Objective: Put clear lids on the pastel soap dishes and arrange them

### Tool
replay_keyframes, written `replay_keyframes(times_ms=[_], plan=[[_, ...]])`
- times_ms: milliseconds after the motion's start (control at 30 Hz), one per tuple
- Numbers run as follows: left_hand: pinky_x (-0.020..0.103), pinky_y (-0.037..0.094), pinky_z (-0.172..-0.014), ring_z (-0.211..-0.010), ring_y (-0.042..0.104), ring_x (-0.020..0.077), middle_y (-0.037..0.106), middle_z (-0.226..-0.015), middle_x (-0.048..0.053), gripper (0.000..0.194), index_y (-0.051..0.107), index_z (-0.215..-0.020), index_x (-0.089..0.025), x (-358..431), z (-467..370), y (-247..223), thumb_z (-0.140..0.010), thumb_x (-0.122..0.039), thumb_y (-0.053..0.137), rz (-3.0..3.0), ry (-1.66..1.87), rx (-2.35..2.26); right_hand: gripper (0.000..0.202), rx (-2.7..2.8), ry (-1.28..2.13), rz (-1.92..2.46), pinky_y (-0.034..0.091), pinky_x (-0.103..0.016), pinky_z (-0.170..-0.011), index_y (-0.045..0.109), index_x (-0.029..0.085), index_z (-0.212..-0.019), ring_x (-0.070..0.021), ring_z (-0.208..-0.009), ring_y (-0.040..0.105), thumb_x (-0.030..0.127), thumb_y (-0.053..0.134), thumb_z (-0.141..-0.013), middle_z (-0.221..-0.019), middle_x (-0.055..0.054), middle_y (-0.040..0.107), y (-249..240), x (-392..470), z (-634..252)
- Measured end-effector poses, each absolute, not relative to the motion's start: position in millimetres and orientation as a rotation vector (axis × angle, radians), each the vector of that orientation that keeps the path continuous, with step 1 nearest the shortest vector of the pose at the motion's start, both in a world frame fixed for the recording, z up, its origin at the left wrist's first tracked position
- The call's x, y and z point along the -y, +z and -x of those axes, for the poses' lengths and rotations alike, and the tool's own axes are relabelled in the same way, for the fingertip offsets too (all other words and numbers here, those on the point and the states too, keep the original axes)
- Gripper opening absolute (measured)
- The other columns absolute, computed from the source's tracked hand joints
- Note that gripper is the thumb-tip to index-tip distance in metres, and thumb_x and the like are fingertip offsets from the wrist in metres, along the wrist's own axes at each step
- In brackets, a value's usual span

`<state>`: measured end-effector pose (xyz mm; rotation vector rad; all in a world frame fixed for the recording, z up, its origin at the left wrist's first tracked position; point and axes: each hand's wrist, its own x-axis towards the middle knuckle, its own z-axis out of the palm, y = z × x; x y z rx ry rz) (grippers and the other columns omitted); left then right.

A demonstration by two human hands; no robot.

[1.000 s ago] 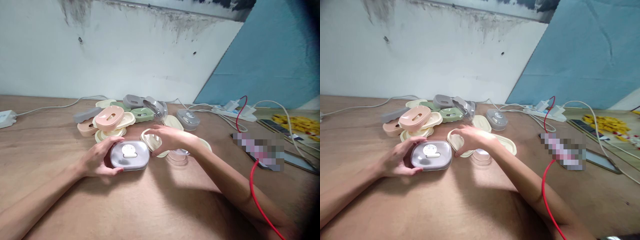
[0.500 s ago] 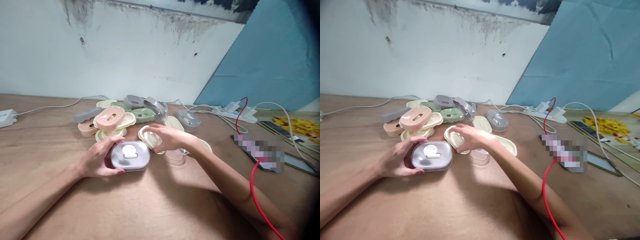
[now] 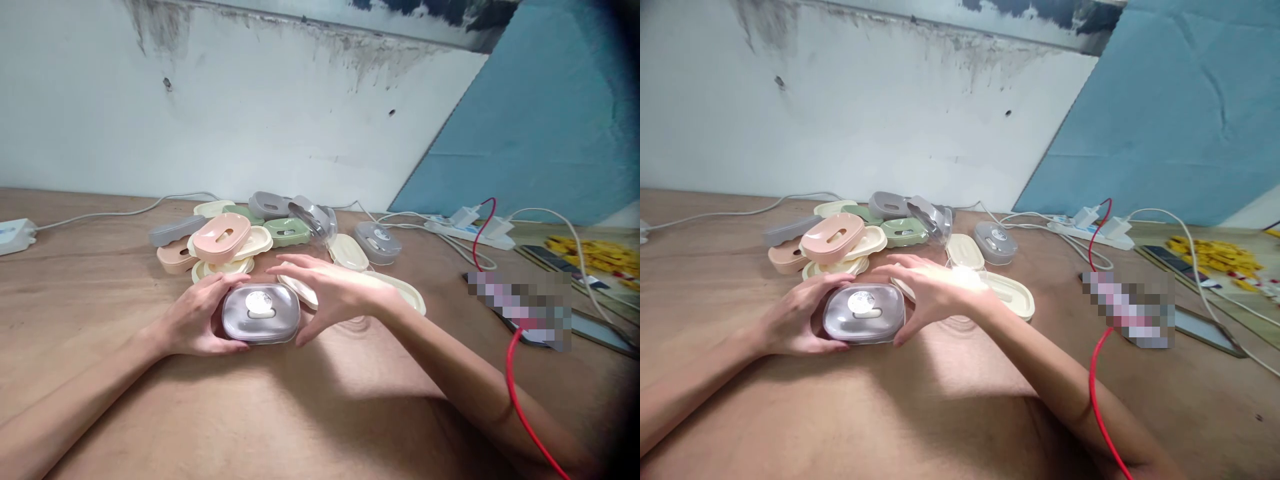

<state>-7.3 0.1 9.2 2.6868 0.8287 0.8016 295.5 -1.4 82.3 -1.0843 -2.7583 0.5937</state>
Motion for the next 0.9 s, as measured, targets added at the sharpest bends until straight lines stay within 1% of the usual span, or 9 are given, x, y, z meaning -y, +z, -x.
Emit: replay_keyframes(times_ms=[100, 233, 300, 367, 500, 567, 667, 767, 900], plan=[[0.050, 0.055, -0.099, -0.122, 0.062, 0.0361, 0.057, -0.141, 0.016, 0.097, 0.035, -0.148, -0.023, 1.4, 5.6, 11.2, -0.067, -0.051, 0.083, -2.705, 0.794, -0.864, 0.105, 2.783, 0.583, 0.930, 0.043, -0.051, -0.109, 0.031, 0.035, -0.159, -0.0337, -0.134, 0.049, 0.054, 0.084, -0.070, -0.151, -0.009, 0.050, 75.8, 13.2, -277.4], [0.044, 0.058, -0.090, -0.108, 0.067, 0.0321, 0.062, -0.131, 0.015, 0.099, 0.034, -0.147, -0.022, 5.3, 3.3, 15.2, -0.064, -0.044, 0.082, -2.705, 0.829, -0.856, 0.097, 2.799, 0.478, 0.956, 0.052, -0.046, -0.095, 0.032, 0.032, -0.159, -0.0316, -0.119, 0.057, 0.051, 0.080, -0.077, -0.145, -0.013, 0.053, 58.2, 20.6, -261.6], [0.044, 0.057, -0.092, -0.109, 0.066, 0.0322, 0.062, -0.130, 0.015, 0.100, 0.033, -0.147, -0.022, 5.7, 3.3, 16.2, -0.063, -0.043, 0.082, -2.722, 0.819, -0.843, 0.094, 2.795, 0.420, 0.977, 0.054, -0.044, -0.090, 0.032, 0.031, -0.159, -0.0294, -0.113, 0.059, 0.050, 0.077, -0.079, -0.142, -0.013, 0.054, 51.3, 21.9, -258.2], [0.045, 0.055, -0.094, -0.112, 0.065, 0.0334, 0.061, -0.131, 0.015, 0.103, 0.032, -0.149, -0.023, 4.2, 4.8, 15.5, -0.064, -0.049, 0.084, -2.746, 0.799, -0.837, 0.095, 2.794, 0.374, 0.979, 0.054, -0.043, -0.089, 0.031, 0.031, -0.159, -0.0276, -0.108, 0.060, 0.051, 0.077, -0.078, -0.139, -0.012, 0.056, 47.1, 22.6, -256.2], [0.046, 0.053, -0.095, -0.111, 0.064, 0.0336, 0.061, -0.130, 0.016, 0.109, 0.028, -0.152, -0.023, -1.9, 10.8, 10.6, -0.070, -0.078, 0.074, -2.704, 0.842, -0.790, 0.097, 2.814, 0.334, 0.966, 0.055, -0.042, -0.087, 0.030, 0.031, -0.160, -0.0266, -0.104, 0.061, 0.053, 0.076, -0.078, -0.138, -0.012, 0.056, 46.8, 20.0, -256.2], [0.046, 0.051, -0.095, -0.109, 0.063, 0.0322, 0.061, -0.129, 0.015, 0.098, 0.027, -0.153, -0.024, -4.0, 13.7, 7.9, -0.081, -0.083, 0.057, -2.632, 0.922, -0.783, 0.095, 2.791, 0.367, 0.954, 0.054, -0.043, -0.090, 0.033, 0.031, -0.159, -0.0276, -0.107, 0.060, 0.053, 0.076, -0.077, -0.138, -0.012, 0.056, 52.0, 15.2, -260.7], [0.045, 0.049, -0.093, -0.105, 0.060, 0.0288, 0.059, -0.129, 0.015, 0.077, 0.028, -0.153, -0.024, -5.1, 16.4, 5.2, -0.096, -0.075, 0.039, -2.537, 1.051, -0.867, 0.092, 2.677, 0.427, 0.970, 0.052, -0.043, -0.096, 0.040, 0.031, -0.157, -0.0282, -0.114, 0.059, 0.047, 0.078, -0.074, -0.139, -0.011, 0.056, 67.5, 2.2, -277.4], [0.043, 0.047, -0.092, -0.103, 0.058, 0.0269, 0.059, -0.129, 0.014, 0.065, 0.030, -0.151, -0.025, -5.2, 16.6, 4.0, -0.102, -0.067, 0.034, -2.474, 1.106, -0.942, 0.087, 2.493, 0.384, 1.041, 0.052, -0.045, -0.096, 0.043, 0.032, -0.154, -0.0291, -0.117, 0.059, 0.042, 0.076, -0.073, -0.142, -0.009, 0.055, 85.4, -16.7, -304.7], [0.041, 0.045, -0.093, -0.102, 0.057, 0.0251, 0.059, -0.128, 0.012, 0.059, 0.033, -0.149, -0.026, -4.8, 13.6, 4.2, -0.103, -0.063, 0.035, -2.465, 1.082, -1.007, 0.085, 2.184, 0.072, 1.235, 0.050, -0.050, -0.099, 0.041, 0.027, -0.155, -0.0335, -0.121, 0.056, 0.049, 0.070, -0.079, -0.141, -0.012, 0.056, 94.3, -45.4, -347.4]])
